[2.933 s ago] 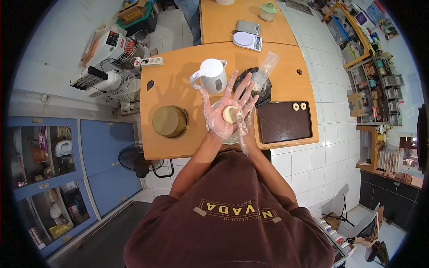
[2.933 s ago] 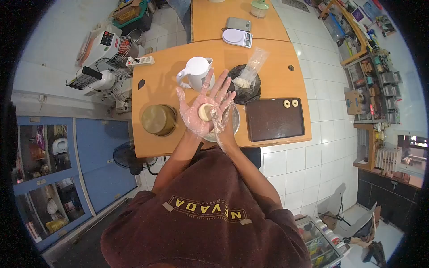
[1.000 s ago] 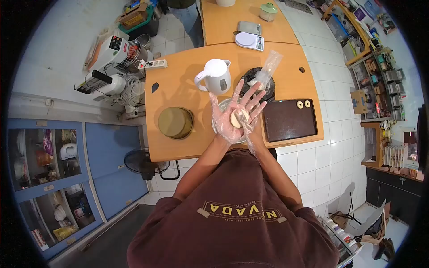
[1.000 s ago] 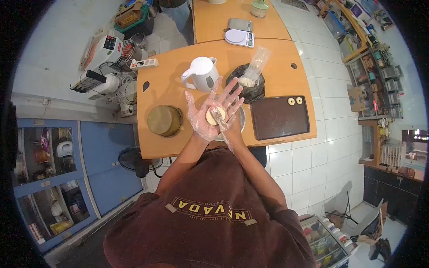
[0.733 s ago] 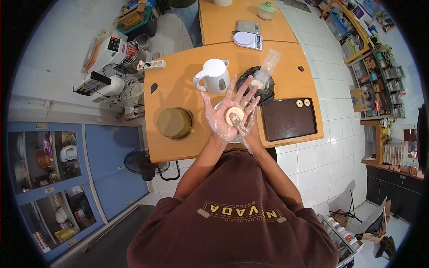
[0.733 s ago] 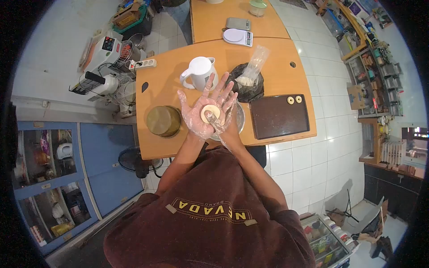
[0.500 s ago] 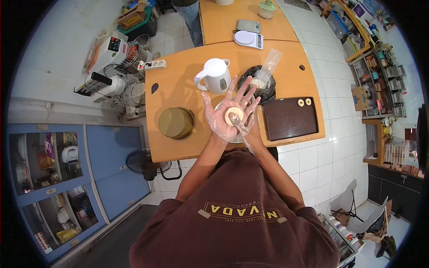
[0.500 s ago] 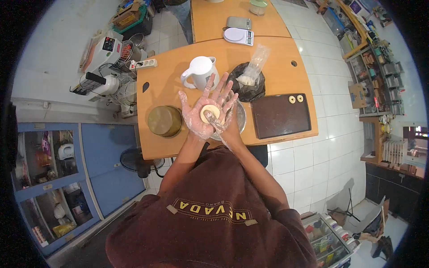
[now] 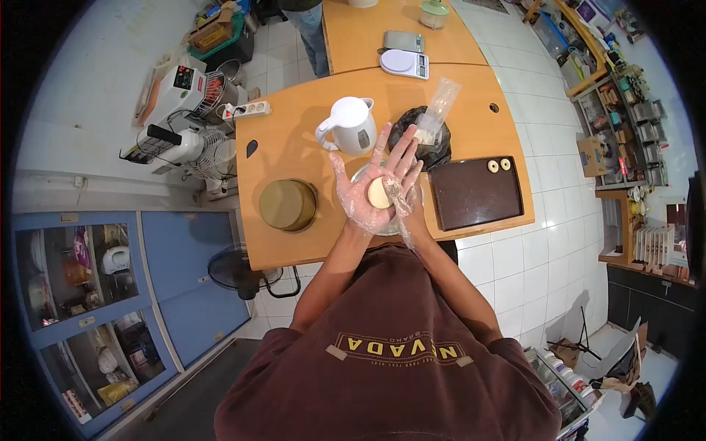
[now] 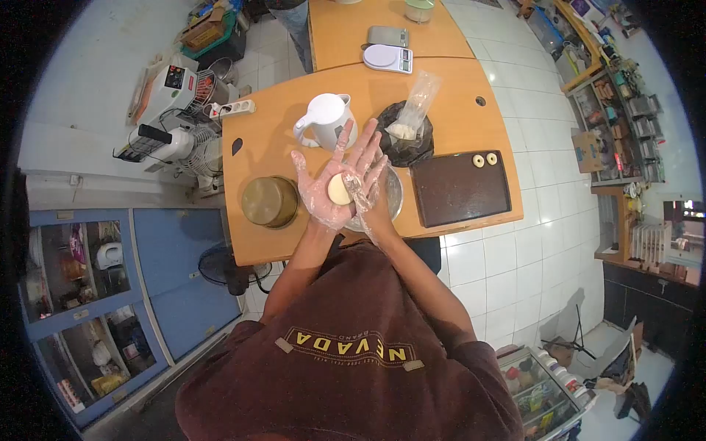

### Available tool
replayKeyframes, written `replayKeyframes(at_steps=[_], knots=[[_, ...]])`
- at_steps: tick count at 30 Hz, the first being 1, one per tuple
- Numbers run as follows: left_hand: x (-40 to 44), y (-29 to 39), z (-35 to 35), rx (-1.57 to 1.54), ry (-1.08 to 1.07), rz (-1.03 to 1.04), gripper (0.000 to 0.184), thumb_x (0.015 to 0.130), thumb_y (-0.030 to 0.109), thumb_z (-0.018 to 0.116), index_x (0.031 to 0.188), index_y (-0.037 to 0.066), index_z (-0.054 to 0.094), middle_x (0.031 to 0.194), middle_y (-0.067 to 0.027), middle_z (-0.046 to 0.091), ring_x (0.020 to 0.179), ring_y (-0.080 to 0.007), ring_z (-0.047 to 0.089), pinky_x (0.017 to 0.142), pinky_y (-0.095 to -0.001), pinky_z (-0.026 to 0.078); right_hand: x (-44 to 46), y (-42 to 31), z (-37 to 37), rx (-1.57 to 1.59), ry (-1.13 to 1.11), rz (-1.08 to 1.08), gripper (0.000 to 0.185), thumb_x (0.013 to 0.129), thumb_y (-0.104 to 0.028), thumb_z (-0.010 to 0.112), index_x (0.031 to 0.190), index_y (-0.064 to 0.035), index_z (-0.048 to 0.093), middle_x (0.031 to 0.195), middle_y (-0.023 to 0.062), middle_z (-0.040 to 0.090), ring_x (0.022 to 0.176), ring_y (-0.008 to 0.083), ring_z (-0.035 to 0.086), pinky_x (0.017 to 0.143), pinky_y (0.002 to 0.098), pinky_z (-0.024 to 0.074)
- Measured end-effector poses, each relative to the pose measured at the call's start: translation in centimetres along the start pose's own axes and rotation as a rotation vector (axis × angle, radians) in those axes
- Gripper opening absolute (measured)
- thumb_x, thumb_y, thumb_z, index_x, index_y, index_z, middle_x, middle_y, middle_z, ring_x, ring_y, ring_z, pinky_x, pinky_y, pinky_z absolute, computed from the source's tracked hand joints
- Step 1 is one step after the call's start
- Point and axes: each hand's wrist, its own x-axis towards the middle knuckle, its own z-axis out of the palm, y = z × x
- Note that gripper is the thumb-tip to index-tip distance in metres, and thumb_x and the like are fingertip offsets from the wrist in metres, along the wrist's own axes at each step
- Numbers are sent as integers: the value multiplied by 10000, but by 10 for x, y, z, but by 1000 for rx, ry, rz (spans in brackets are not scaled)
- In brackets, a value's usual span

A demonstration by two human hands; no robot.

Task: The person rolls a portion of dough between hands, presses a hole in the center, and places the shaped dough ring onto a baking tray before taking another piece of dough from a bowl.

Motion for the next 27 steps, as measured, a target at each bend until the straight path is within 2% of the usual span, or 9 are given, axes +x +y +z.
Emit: replayKeyframes(at_steps=[3,6,9,15,18,21,24,27], knots=[[0,0,-9,-10,33,22,1089,889,891,366,1677,174,140,1724,-194,149,1602,-310,136,1310,-476,92,0,-18,3,5,14,-3,1002,981,-335,722,1643,-7,45,1688,228,168,1564,345,214,1252,464,250],[1,1,-13,95,25,51,1081,899,874,381,1677,166,135,1718,-202,164,1603,-309,131,1311,-458,100,3,-9,-2,-160,31,-107,1093,927,-377,781,1633,15,44,1675,271,165,1563,381,208,1253,484,244],[1,2,-13,79,34,56,1082,900,873,384,1677,164,131,1717,-208,165,1601,-307,138,1311,-446,106,0,-10,-3,-155,-7,-129,1095,930,-321,785,1654,-25,18,1713,199,93,1578,324,161,1259,446,245],[1,-1,-10,149,8,48,1098,893,890,357,1680,164,114,1722,-201,149,1598,-292,141,1305,-428,108,-1,-5,-1,-201,10,-99,1134,904,-315,812,1642,8,15,1705,234,98,1577,337,159,1258,454,237],[-1,1,-8,136,-27,22,1093,896,892,340,1681,165,115,1725,-199,138,1599,-286,135,1303,-422,109,1,-16,2,-133,16,-103,1277,813,-363,886,1627,33,-15,1672,295,134,1561,403,202,1251,488,247],[-1,2,-10,85,1,17,1090,896,898,315,1680,165,124,1726,-195,134,1600,-281,133,1307,-426,97,3,-13,2,-100,18,-84,1274,820,-377,882,1626,35,-14,1668,292,158,1551,405,230,1247,486,257],[0,2,-14,94,17,32,1088,896,897,310,1677,159,139,1726,-190,141,1603,-281,126,1310,-437,89,2,-14,1,-207,41,-97,1267,828,-398,875,1626,37,-7,1662,297,180,1547,402,240,1246,485,258],[2,3,-11,50,34,73,1085,899,894,310,1675,152,149,1722,-197,152,1607,-289,115,1313,-451,77,2,-14,-1,-81,20,-79,1250,841,-407,866,1626,38,0,1673,295,141,1559,400,200,1255,488,231]])
